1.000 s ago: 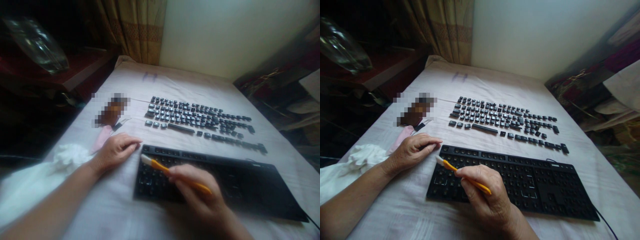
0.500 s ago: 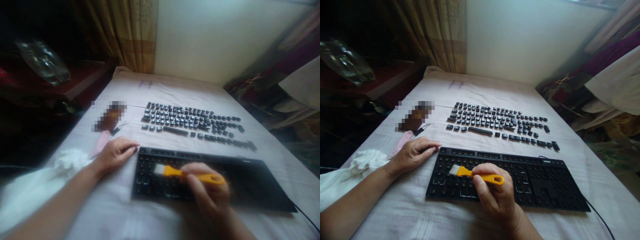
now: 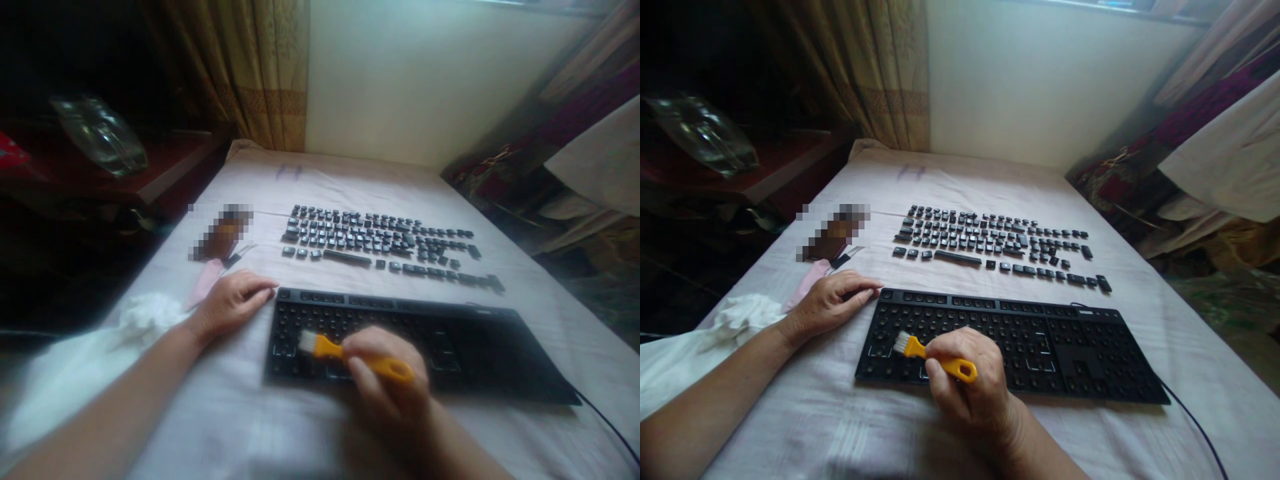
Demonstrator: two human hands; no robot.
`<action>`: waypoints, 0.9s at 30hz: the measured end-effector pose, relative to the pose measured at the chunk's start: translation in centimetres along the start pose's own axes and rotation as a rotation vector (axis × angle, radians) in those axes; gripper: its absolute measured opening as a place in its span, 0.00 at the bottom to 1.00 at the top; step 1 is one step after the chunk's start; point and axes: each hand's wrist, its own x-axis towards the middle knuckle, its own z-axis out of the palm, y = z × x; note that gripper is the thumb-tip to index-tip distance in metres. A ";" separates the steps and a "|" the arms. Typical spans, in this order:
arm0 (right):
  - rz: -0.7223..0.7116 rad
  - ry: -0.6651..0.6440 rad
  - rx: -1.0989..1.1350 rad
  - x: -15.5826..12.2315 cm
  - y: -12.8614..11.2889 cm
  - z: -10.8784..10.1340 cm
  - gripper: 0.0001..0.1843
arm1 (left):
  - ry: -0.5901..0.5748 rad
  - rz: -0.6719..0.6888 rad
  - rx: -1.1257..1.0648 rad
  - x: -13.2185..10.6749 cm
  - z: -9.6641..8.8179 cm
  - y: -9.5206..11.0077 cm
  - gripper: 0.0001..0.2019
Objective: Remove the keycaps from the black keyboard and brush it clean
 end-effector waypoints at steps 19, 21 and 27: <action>0.029 -0.065 0.034 0.3 0.1 0.2 0.07 | -0.006 -0.011 -0.013 -0.2 -0.5 0.7 0.10; 0.037 -0.057 0.017 0.3 0.2 0.0 0.07 | -0.005 -0.009 -0.017 -0.3 -0.5 0.7 0.10; -0.012 -0.084 -0.045 0.5 0.2 0.3 0.05 | 0.003 0.004 -0.015 -0.5 -0.5 0.6 0.09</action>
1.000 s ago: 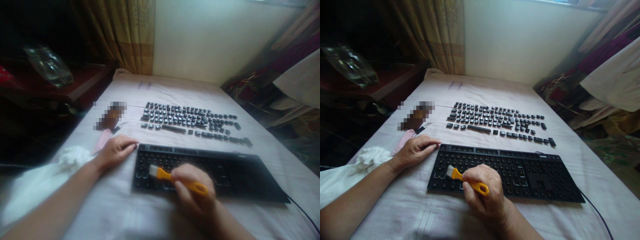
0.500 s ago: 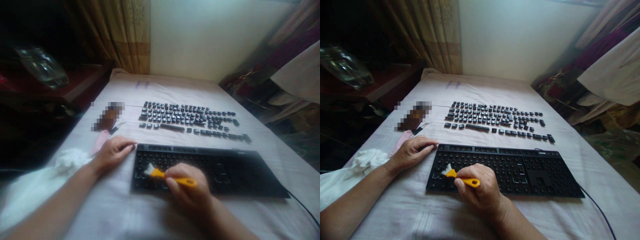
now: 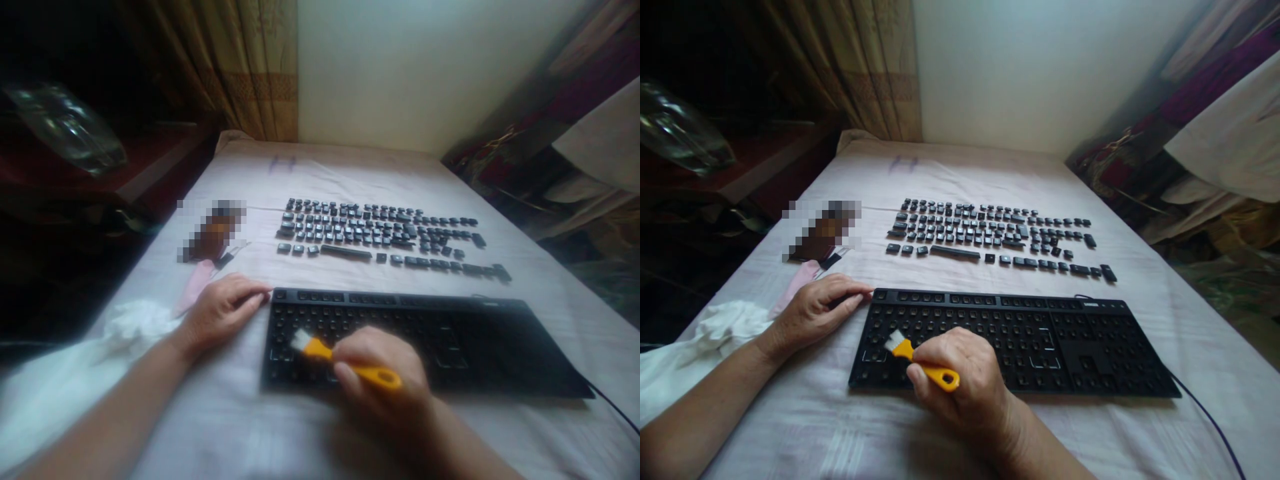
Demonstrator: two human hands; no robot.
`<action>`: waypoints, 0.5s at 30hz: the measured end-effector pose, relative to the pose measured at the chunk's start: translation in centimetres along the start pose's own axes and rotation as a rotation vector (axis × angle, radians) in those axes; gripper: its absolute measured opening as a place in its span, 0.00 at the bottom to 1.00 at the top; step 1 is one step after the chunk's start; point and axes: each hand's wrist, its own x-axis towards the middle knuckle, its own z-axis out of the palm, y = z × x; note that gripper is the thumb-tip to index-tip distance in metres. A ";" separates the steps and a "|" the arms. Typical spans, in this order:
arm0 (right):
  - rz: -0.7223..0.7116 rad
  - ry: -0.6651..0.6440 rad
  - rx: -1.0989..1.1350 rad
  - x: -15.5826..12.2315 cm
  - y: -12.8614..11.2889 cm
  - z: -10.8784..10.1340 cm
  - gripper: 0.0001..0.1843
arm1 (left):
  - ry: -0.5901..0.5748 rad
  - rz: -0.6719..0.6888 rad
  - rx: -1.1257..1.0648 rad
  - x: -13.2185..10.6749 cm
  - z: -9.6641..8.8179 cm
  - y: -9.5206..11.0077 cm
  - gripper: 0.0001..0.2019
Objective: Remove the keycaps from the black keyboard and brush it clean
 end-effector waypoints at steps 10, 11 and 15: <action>0.201 0.196 0.057 -0.2 0.6 -1.4 0.09 | -0.006 0.017 -0.014 0.0 0.1 -0.2 0.10; 0.214 0.207 0.035 -0.1 0.7 -1.7 0.09 | -0.008 0.015 -0.018 0.0 0.1 -0.2 0.10; 0.186 0.180 0.000 0.2 0.6 -2.1 0.08 | -0.014 -0.009 -0.017 0.1 0.1 0.0 0.10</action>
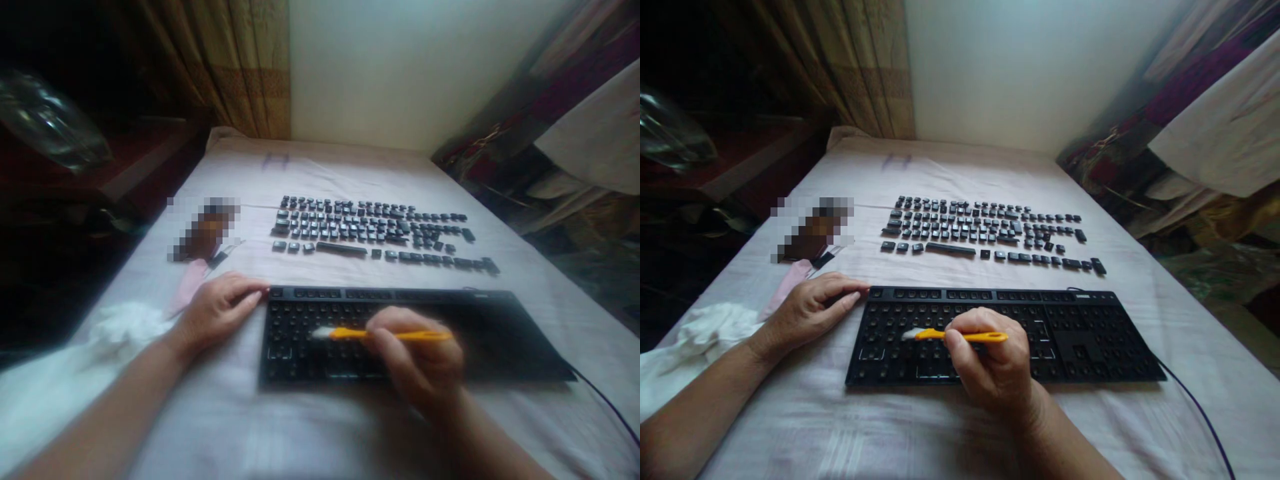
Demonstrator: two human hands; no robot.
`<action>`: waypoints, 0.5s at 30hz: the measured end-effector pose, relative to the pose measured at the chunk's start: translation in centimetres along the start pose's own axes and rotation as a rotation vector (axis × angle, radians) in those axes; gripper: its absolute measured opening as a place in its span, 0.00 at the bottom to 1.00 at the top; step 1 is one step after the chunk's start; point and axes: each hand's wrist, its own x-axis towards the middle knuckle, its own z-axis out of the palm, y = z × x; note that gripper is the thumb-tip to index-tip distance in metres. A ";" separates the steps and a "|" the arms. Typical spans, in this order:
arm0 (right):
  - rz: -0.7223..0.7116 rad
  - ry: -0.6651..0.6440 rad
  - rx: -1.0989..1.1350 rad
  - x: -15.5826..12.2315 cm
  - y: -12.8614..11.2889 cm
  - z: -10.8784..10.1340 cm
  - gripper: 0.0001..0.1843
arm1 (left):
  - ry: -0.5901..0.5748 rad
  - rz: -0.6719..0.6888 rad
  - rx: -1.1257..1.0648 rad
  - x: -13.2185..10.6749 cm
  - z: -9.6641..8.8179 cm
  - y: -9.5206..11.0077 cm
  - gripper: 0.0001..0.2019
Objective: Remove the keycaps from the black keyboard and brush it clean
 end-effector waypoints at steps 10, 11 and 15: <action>-0.060 -0.134 -0.006 0.2 -0.1 0.5 0.09 | -0.031 -0.051 -0.007 -0.1 0.0 -0.3 0.10; -0.048 -0.142 -0.004 0.2 0.0 0.6 0.09 | -0.033 -0.052 -0.007 -0.1 0.0 -0.3 0.09; -0.033 -0.184 0.045 -0.2 -0.1 0.8 0.08 | -0.020 -0.038 0.000 -0.2 0.0 -0.3 0.09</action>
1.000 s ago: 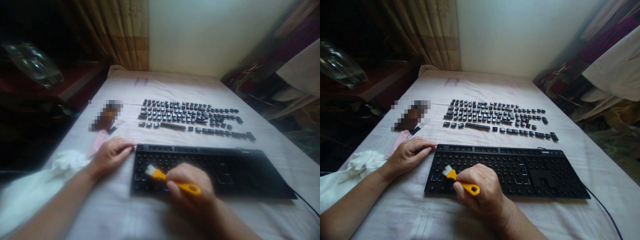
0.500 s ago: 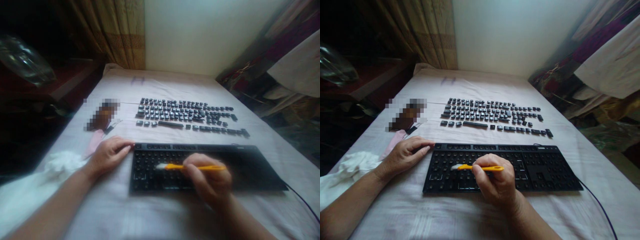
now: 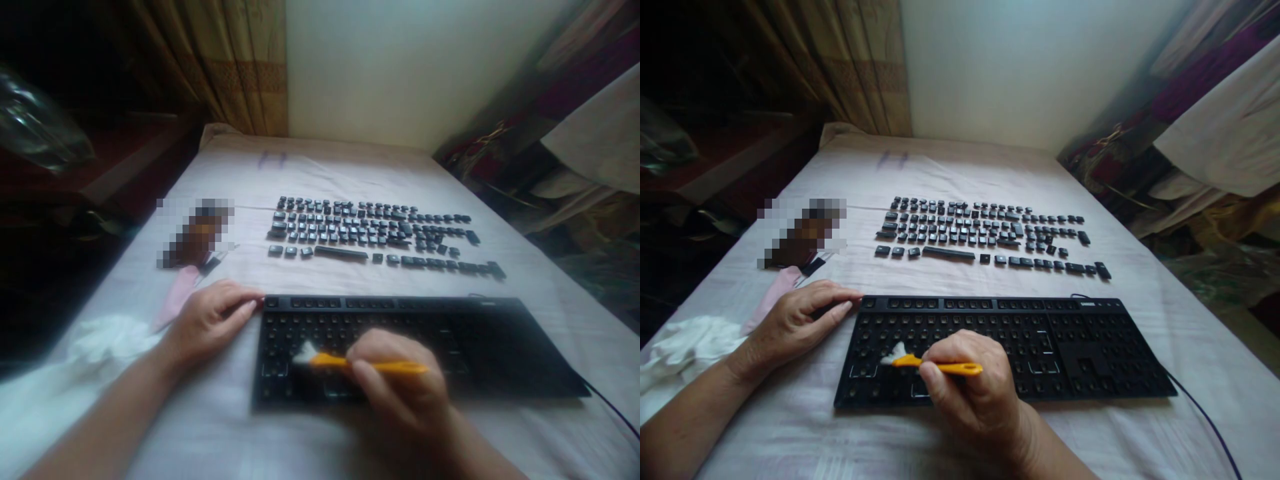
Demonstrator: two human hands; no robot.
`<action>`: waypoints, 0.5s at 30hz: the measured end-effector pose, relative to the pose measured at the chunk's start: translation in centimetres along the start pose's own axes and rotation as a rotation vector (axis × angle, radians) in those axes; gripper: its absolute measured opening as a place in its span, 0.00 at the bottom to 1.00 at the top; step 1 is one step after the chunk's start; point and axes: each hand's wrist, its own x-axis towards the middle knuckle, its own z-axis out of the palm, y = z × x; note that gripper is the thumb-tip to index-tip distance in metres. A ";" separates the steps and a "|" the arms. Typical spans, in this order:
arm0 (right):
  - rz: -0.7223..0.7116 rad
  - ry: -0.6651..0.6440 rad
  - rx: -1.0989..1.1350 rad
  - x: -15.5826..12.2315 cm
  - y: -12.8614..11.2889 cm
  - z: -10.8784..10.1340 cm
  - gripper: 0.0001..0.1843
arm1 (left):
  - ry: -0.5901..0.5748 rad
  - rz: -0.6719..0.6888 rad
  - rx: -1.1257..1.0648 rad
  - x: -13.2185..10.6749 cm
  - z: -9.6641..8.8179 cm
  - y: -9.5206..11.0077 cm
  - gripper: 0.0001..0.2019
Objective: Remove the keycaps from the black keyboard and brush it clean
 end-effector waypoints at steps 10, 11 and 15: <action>0.020 -0.021 0.006 -0.1 -0.1 -0.6 0.09 | 0.001 -0.005 -0.024 0.1 -0.1 0.5 0.09; 0.012 -0.040 0.006 0.0 0.0 -0.5 0.09 | 0.004 -0.006 -0.027 0.1 -0.1 0.5 0.09; 0.009 -0.077 0.066 0.1 0.0 -0.3 0.07 | -0.007 -0.012 -0.015 0.0 -0.1 0.2 0.09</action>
